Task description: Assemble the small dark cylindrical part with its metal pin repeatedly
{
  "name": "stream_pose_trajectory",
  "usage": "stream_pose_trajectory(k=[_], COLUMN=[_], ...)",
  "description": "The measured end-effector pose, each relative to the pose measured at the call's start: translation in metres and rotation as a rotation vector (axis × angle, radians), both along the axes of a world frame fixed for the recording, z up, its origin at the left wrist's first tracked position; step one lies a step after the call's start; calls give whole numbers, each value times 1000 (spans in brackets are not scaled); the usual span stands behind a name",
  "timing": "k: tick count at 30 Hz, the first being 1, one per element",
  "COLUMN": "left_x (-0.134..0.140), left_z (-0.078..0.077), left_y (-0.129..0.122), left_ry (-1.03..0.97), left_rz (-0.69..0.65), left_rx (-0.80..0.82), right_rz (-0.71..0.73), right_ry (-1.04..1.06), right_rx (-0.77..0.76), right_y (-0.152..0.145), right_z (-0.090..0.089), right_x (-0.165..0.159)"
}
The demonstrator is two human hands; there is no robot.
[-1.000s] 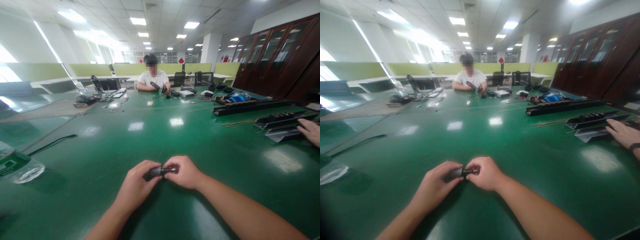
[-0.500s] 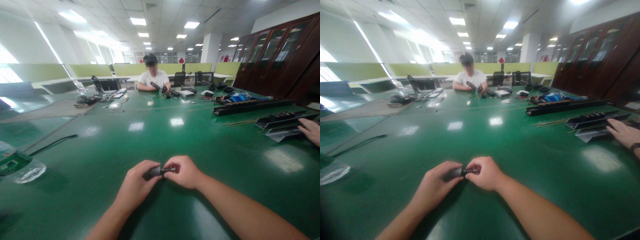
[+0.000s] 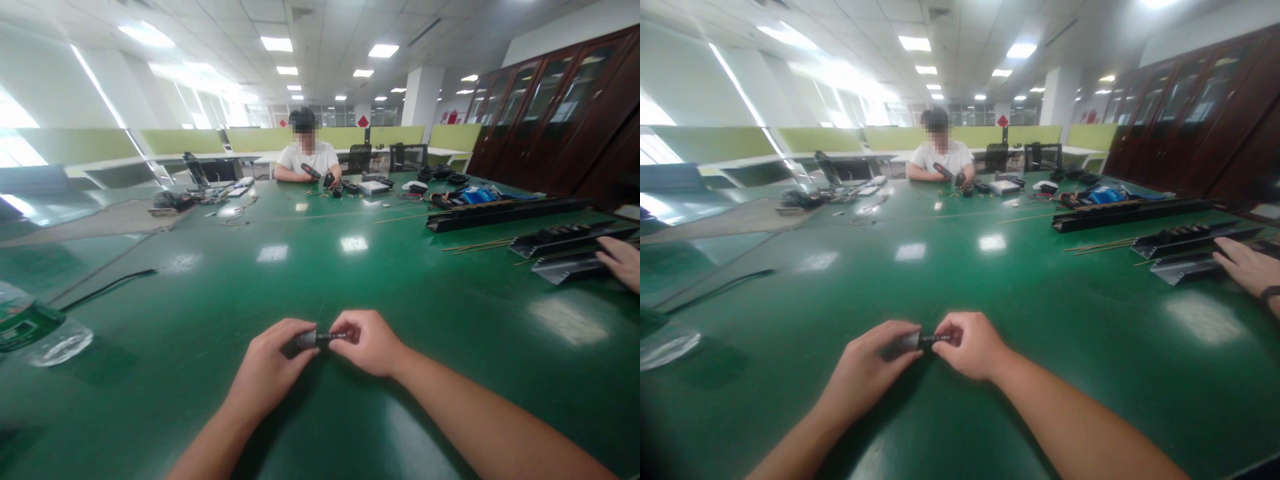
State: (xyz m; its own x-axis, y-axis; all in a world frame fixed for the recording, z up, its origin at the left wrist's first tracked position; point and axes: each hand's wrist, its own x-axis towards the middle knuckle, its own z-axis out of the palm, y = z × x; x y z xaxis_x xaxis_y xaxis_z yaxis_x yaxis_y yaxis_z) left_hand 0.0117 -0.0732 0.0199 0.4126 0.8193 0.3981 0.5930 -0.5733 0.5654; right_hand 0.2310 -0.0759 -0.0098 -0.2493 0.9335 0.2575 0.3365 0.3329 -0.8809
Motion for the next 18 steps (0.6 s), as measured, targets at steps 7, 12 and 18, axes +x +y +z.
stream_pose_trajectory(k=[7, 12, 18], left_x=[-2, -3, -7], left_z=[-1, 0, -1], left_y=[2, 3, 6], left_ry=[7, 7, 30], left_rz=[27, 40, 89], left_rx=[3, -4, -13], right_rz=[-18, -30, -62], right_ry=[11, 21, 21], right_rx=[3, -6, -13], right_y=[-1, -1, 0], right_z=[1, 1, 3], right_x=[0, -1, -1])
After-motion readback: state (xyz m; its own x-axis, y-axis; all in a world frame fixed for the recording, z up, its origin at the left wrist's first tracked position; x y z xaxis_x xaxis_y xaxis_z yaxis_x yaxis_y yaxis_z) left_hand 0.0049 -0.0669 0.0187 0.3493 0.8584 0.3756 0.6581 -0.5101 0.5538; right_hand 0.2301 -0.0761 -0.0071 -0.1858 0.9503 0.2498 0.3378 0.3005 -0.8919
